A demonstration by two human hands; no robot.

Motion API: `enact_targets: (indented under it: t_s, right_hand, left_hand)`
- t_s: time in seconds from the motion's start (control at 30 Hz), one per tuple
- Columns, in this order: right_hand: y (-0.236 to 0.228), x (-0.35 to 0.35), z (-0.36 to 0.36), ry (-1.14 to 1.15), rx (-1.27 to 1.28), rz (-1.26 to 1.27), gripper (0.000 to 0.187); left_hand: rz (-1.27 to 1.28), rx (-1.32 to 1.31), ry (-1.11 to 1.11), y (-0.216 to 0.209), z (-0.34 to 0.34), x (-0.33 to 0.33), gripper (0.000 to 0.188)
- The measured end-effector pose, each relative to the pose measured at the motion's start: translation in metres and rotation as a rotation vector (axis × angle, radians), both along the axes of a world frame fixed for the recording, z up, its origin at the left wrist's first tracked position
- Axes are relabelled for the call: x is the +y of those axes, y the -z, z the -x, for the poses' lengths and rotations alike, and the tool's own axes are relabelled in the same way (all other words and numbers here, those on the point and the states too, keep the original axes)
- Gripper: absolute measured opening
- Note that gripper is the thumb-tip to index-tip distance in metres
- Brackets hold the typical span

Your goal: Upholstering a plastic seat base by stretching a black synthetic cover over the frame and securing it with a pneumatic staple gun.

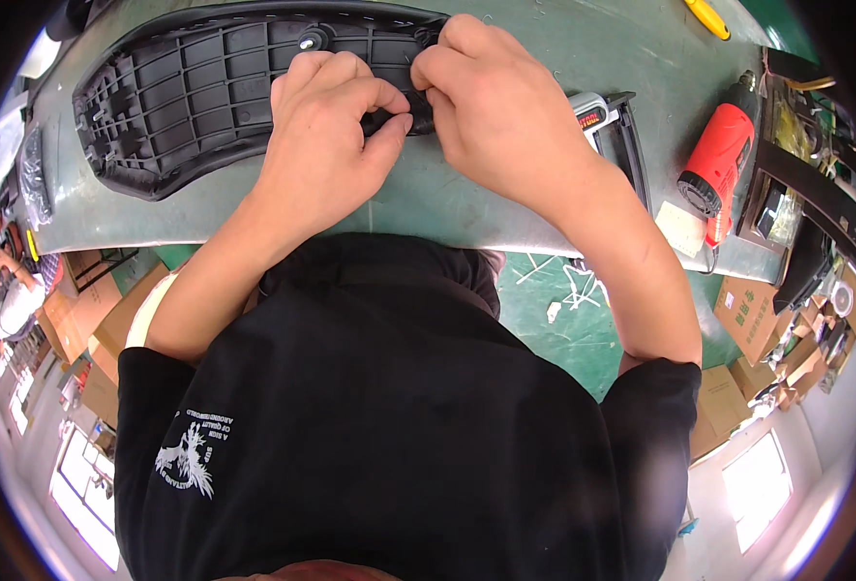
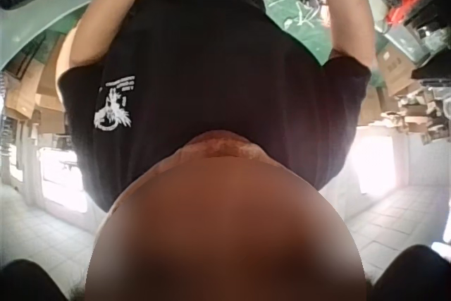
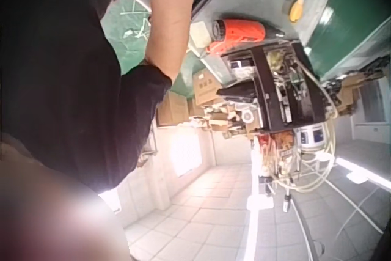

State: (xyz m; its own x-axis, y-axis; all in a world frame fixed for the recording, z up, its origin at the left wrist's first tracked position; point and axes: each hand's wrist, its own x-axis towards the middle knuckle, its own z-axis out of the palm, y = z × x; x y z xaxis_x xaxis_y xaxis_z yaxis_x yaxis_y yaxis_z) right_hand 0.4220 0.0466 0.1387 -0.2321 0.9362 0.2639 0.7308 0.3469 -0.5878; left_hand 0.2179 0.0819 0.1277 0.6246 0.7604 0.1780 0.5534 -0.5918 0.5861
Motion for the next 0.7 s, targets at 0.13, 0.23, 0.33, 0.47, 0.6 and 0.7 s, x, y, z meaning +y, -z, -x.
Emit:
enact_targets:
  t_s: [0.13,0.23,0.33,0.47,0.6,0.7]
  right_hand:
    - [-0.017,0.006,0.008,-0.069,-0.272,0.059,0.012]
    - [-0.019,0.011,0.016,-0.127,-0.414,0.096,0.008]
    - [-0.020,0.023,0.012,-0.213,-0.437,0.175,0.009]
    - [-0.016,0.019,0.007,-0.227,-0.325,0.210,0.012]
    - [-0.005,0.009,0.005,-0.207,-0.272,0.132,0.015]
    - [-0.001,0.006,0.006,-0.147,-0.187,0.130,0.012]
  left_hand:
    - [0.021,0.007,-0.009,0.001,0.001,0.001,0.008]
    - [0.009,-0.002,0.003,0.004,0.002,0.001,0.008]
    - [-0.014,-0.045,0.016,0.007,0.002,0.001,0.008]
    - [-0.023,-0.100,-0.001,0.009,0.006,0.000,0.010]
    - [-0.067,-0.084,-0.008,0.010,0.007,-0.002,0.011]
    - [-0.071,-0.057,-0.001,0.012,0.009,-0.001,0.012]
